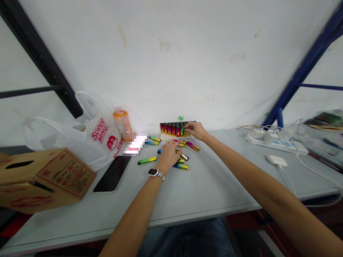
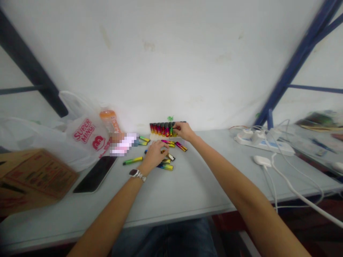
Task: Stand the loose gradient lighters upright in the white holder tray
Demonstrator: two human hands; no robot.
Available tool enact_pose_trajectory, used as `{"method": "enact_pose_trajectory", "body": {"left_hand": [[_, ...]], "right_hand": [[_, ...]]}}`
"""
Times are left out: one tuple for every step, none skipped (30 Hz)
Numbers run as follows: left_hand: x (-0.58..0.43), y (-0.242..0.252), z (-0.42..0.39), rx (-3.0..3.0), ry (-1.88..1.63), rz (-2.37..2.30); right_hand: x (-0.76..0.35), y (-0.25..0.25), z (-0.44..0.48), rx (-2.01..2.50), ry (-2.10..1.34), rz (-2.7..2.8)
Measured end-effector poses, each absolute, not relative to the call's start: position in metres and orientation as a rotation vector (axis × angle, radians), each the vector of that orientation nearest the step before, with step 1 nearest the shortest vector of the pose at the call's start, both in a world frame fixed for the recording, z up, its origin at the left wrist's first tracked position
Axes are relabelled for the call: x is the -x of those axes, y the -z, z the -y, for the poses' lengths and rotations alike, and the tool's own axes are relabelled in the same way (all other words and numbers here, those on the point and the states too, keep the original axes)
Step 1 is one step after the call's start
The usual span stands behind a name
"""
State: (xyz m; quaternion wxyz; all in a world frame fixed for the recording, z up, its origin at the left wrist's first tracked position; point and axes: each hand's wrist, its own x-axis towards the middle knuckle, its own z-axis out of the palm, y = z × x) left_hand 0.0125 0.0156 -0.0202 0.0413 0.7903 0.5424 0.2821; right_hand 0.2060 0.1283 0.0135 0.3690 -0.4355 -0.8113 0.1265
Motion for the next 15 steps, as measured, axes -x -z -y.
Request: {"method": "enact_pose_trajectory", "body": {"left_hand": [[-0.012, 0.021, -0.016, -2.42, -0.864, -1.66], [-0.012, 0.022, -0.017, -2.419, -0.866, -1.66], [-0.012, 0.022, -0.017, -2.417, -0.867, -1.662], [-0.012, 0.023, -0.018, -2.413, -0.868, -1.666], [-0.012, 0.023, -0.018, -2.408, -0.868, -1.671], [-0.012, 0.023, -0.018, -2.404, -0.868, -1.674], [-0.012, 0.023, -0.018, -2.401, -0.868, -1.675], [-0.012, 0.023, -0.018, -2.399, -0.867, -1.673], [-0.013, 0.023, -0.018, -2.399, -0.864, -1.669], [-0.013, 0.023, -0.018, -2.4, -0.86, -1.666], [-0.013, 0.023, -0.018, -2.402, -0.856, -1.664], [-0.013, 0.023, -0.018, -2.403, -0.855, -1.662], [-0.014, 0.023, -0.018, -2.404, -0.859, -1.66], [-0.014, 0.023, -0.018, -2.405, -0.865, -1.659], [-0.015, 0.023, -0.018, -2.403, -0.874, -1.657]], "right_hand": [[-0.205, -0.014, -0.128, 1.126, -0.311, 2.101], [-0.204, -0.015, -0.127, 1.136, -0.28, 2.113], [-0.203, -0.014, -0.126, 1.149, -0.235, 2.117], [-0.202, -0.013, -0.124, 1.168, -0.183, 2.112], [-0.201, -0.011, -0.122, 1.193, -0.133, 2.1], [-0.201, -0.008, -0.12, 1.225, -0.093, 2.086], [-0.201, -0.006, -0.118, 1.262, -0.068, 2.073], [-0.201, -0.004, -0.115, 1.301, -0.056, 2.064], [-0.202, -0.002, -0.113, 1.337, -0.051, 2.06], [-0.203, 0.0, -0.11, 1.367, -0.048, 2.063], [-0.204, 0.001, -0.107, 1.387, -0.044, 2.079], [-0.205, 0.002, -0.103, 1.394, -0.036, 2.109], [-0.205, 0.003, -0.098, 1.396, -0.023, 2.146], [-0.206, 0.004, -0.092, 1.399, -0.008, 2.177], [-0.206, 0.006, -0.086, 1.407, 0.008, 2.199]]}}
